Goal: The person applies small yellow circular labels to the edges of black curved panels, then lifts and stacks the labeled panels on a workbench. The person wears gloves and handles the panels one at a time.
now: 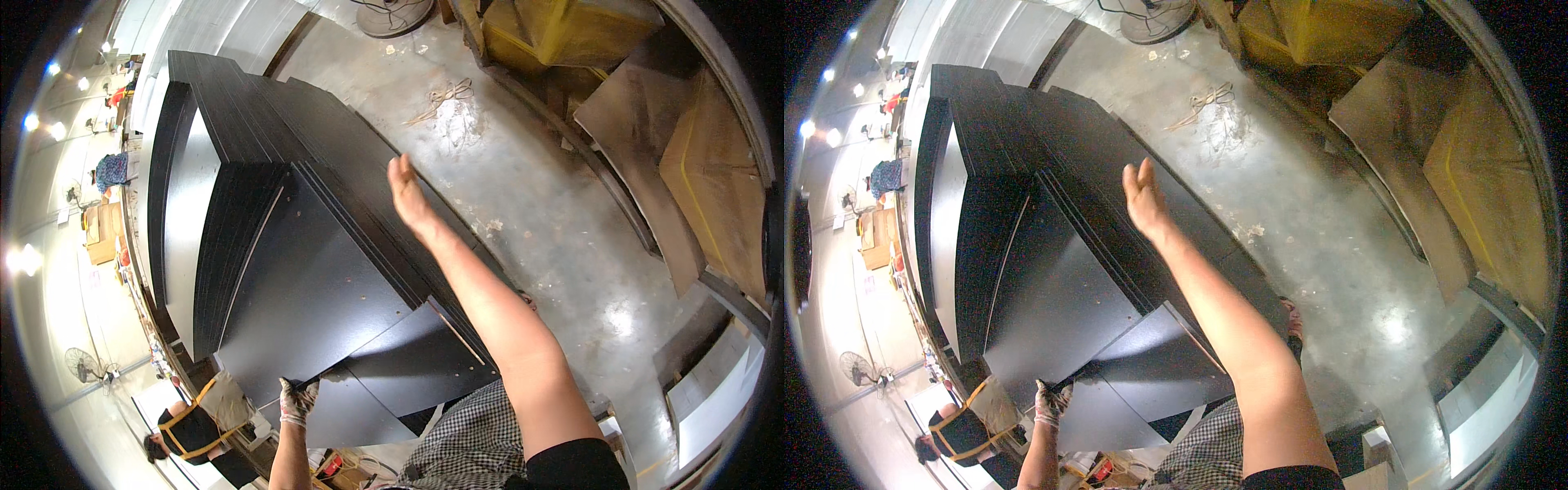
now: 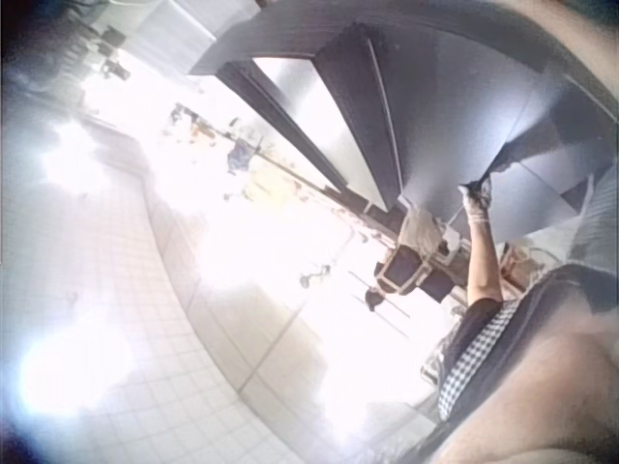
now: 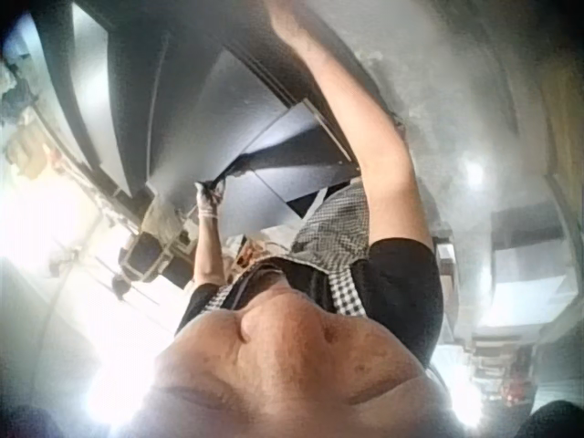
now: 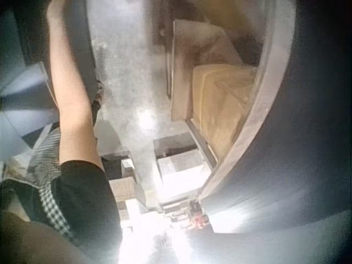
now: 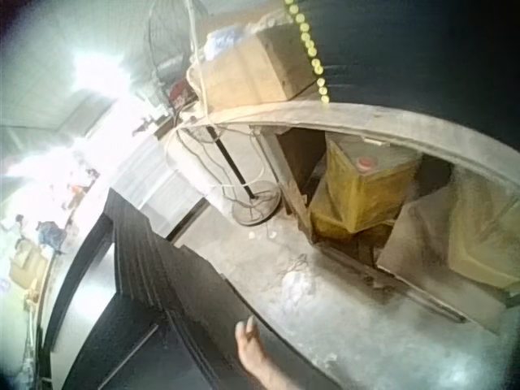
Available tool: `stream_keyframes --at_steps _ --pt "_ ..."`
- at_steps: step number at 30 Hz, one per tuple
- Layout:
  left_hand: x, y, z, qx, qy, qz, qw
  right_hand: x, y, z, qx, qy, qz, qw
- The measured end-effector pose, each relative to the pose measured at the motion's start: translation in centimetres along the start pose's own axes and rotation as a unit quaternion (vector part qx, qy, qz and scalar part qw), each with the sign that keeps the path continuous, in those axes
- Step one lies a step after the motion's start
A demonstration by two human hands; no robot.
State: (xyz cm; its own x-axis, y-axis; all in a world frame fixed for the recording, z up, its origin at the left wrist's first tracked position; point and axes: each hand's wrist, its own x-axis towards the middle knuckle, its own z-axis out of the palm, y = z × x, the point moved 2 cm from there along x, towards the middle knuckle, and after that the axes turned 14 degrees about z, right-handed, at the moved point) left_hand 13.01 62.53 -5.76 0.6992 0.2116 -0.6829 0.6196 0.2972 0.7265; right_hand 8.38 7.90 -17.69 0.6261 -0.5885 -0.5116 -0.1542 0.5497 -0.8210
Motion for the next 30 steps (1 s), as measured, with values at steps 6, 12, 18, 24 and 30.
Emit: stream_keyframes --at_steps 6,12,18,24,30 --pt "0.7 0.0 -0.6 0.045 0.027 0.004 0.999 -1.7 1.5 2.2 -0.162 -0.104 0.063 0.979" --pt "0.2 0.0 -0.3 0.032 0.014 0.028 0.999 2.1 0.1 -0.1 -0.037 0.012 -0.041 0.998" --pt "0.5 -0.1 -0.4 -0.028 -0.04 -0.015 0.999 -2.0 0.8 2.9 -0.157 -0.064 0.0 0.986" --pt "-1.0 -1.0 1.0 -0.064 -0.107 -0.031 0.992 -6.7 -4.6 0.2 -0.24 -0.077 -0.04 0.967" --pt "-2.3 -1.4 1.8 0.059 -0.05 -0.002 0.997 -9.7 -7.1 2.6 -0.418 -0.058 0.051 0.905"
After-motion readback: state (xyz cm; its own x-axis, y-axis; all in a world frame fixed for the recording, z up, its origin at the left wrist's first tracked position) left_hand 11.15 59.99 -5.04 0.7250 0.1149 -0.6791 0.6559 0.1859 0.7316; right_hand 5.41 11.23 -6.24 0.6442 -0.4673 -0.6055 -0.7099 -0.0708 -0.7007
